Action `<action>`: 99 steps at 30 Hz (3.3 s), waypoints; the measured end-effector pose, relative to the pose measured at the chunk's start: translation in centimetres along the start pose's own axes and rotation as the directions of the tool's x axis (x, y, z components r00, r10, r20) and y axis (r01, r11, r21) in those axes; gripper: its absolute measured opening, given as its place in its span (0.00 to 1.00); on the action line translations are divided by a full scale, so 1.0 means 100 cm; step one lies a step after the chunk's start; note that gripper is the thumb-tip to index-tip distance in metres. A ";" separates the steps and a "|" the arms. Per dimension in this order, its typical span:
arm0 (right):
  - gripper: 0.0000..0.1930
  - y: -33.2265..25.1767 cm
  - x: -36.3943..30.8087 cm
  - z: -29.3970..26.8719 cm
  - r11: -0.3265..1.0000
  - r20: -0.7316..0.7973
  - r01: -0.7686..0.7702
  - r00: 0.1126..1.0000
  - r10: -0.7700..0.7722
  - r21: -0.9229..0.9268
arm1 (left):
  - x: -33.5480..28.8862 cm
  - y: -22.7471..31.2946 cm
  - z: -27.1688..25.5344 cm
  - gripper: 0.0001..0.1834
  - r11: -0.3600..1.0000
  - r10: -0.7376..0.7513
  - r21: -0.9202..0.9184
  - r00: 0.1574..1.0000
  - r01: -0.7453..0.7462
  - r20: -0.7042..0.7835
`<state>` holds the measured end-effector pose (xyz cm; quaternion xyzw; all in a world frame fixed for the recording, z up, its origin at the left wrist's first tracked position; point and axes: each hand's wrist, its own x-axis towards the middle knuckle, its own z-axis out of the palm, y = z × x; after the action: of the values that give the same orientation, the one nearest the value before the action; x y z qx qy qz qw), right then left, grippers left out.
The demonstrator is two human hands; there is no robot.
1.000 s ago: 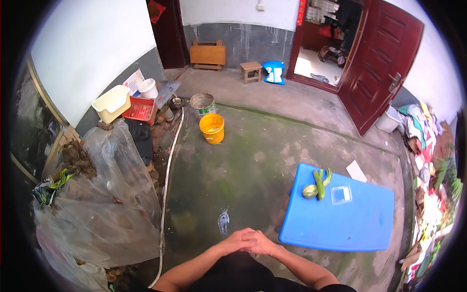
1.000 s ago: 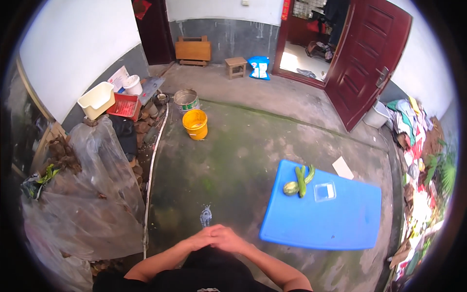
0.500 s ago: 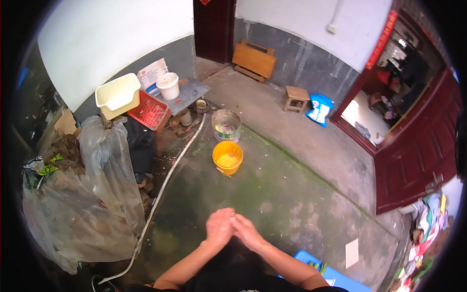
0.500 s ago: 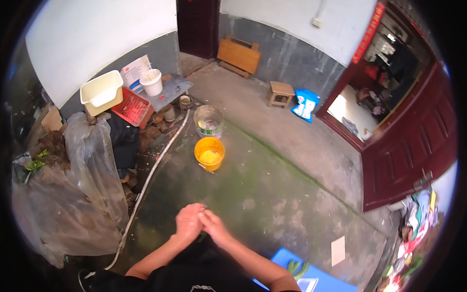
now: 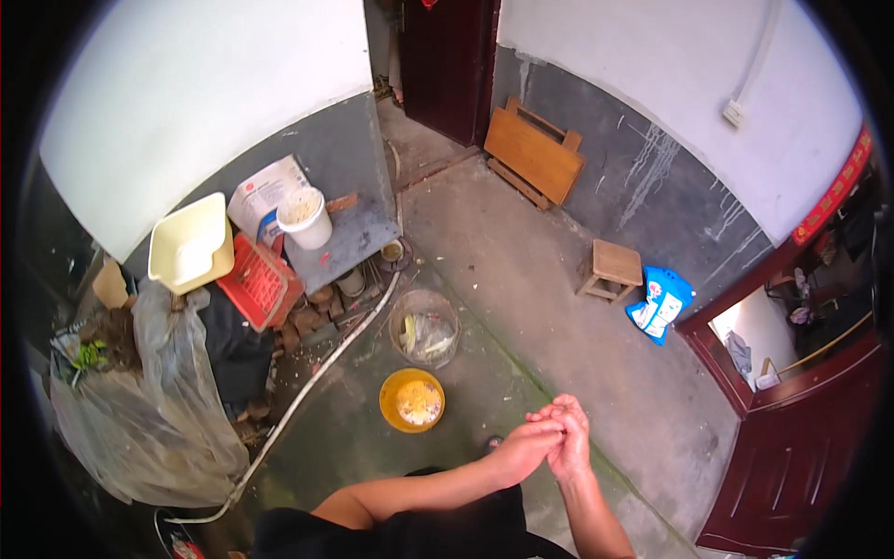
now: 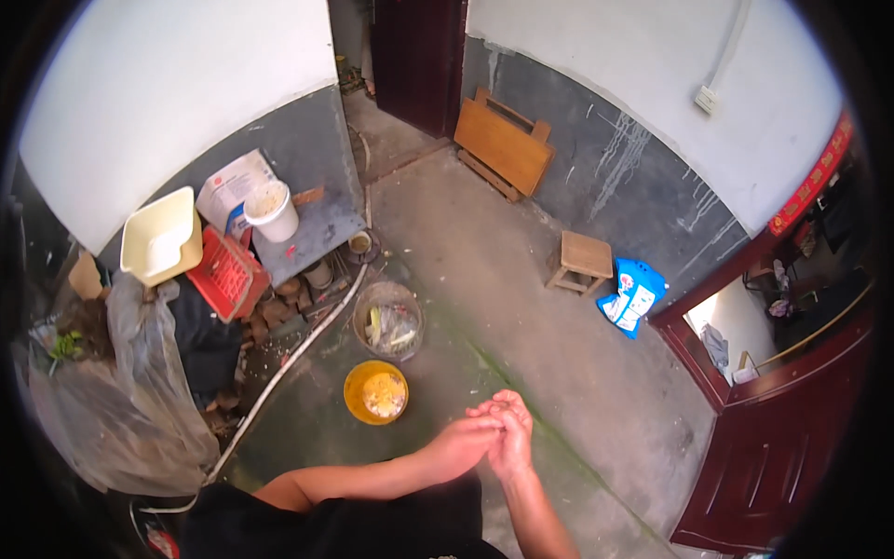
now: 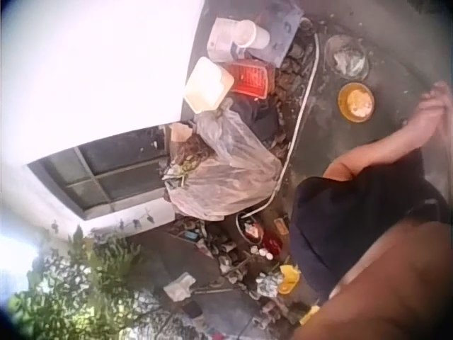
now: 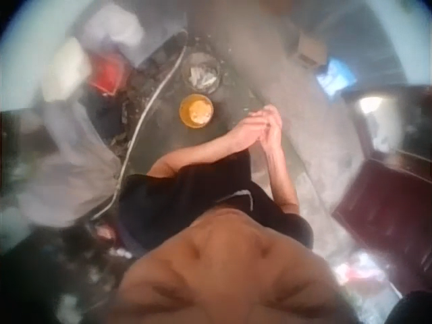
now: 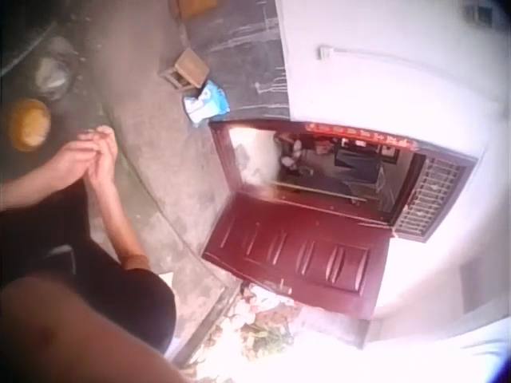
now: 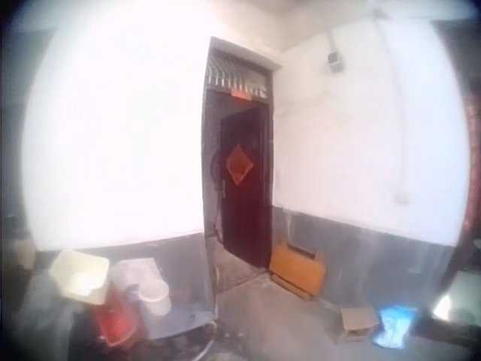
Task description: The person washes a piece of white fabric by hand using a red washboard inside a large metal basin, scrubbing the material against the board and using a brush before rinsing and wringing it.
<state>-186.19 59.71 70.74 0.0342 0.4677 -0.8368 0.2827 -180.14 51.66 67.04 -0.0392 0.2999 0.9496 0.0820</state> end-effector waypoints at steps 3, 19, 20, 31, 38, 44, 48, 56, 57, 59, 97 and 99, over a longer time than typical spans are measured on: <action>0.05 -0.045 0.088 0.034 0.971 0.301 -0.125 0.952 0.060 0.202 | 0.061 0.066 0.012 0.19 0.953 0.074 -0.281 0.986 -0.113 -0.147; 0.17 -0.137 0.566 0.180 0.927 -0.080 -0.374 0.926 0.370 -0.041 | 0.451 0.354 -0.147 0.27 -0.449 0.659 0.892 0.695 0.057 0.288; 0.18 -0.138 0.585 0.196 0.935 -0.070 -0.321 0.947 0.313 -0.154 | 0.470 0.378 -0.153 0.26 -0.532 0.700 0.814 0.661 0.233 0.268; 0.17 -0.185 0.907 0.312 0.436 0.872 -0.898 0.171 0.458 -0.053 | 0.632 0.646 -0.218 0.19 0.944 0.324 0.218 0.813 -0.246 -0.484; 0.09 -0.102 0.983 0.452 0.426 0.752 0.620 0.569 0.333 -0.659 | 0.654 0.763 -0.320 0.04 0.612 0.739 0.591 0.116 -0.525 -0.663; 0.10 -0.086 1.091 0.612 0.638 0.906 0.646 0.245 0.346 -0.419 | 0.670 0.913 -0.395 0.19 0.636 0.638 0.612 -0.126 -0.469 -0.760; 0.12 -0.071 1.157 0.686 0.584 0.828 0.656 0.116 0.548 -0.478 | 0.676 0.987 -0.464 0.21 0.574 0.712 0.703 -0.169 -0.421 -0.682; 0.18 0.028 1.298 0.824 0.626 0.613 0.041 0.261 0.746 -0.779 | 0.680 1.156 -0.580 0.11 0.603 0.508 0.448 -0.115 -0.660 -0.854; 0.20 0.040 1.322 0.847 0.679 0.652 -0.110 0.201 0.731 -0.726 | 0.677 1.180 -0.594 0.11 0.611 0.468 0.384 -0.074 -0.692 -0.880; 0.25 0.055 1.362 0.894 0.674 0.655 -0.051 0.191 0.731 -0.737 | 0.679 1.227 -0.615 0.09 0.537 0.534 0.386 -0.051 -0.750 -0.844; 0.07 0.455 1.962 1.642 0.475 0.186 -0.735 0.444 0.876 -0.484 | 0.678 2.018 -1.298 0.22 -0.038 0.720 0.871 0.618 0.490 -0.316; 0.07 0.454 2.003 1.683 0.583 0.356 -0.497 0.480 0.802 -0.643 | 0.683 2.080 -1.318 0.19 -0.107 0.729 0.837 0.615 0.536 -0.301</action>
<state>-296.12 -181.94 65.96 -0.1269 0.4775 -0.4836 0.7225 -281.30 -182.97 68.09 -0.3384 0.8935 0.2564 -0.1466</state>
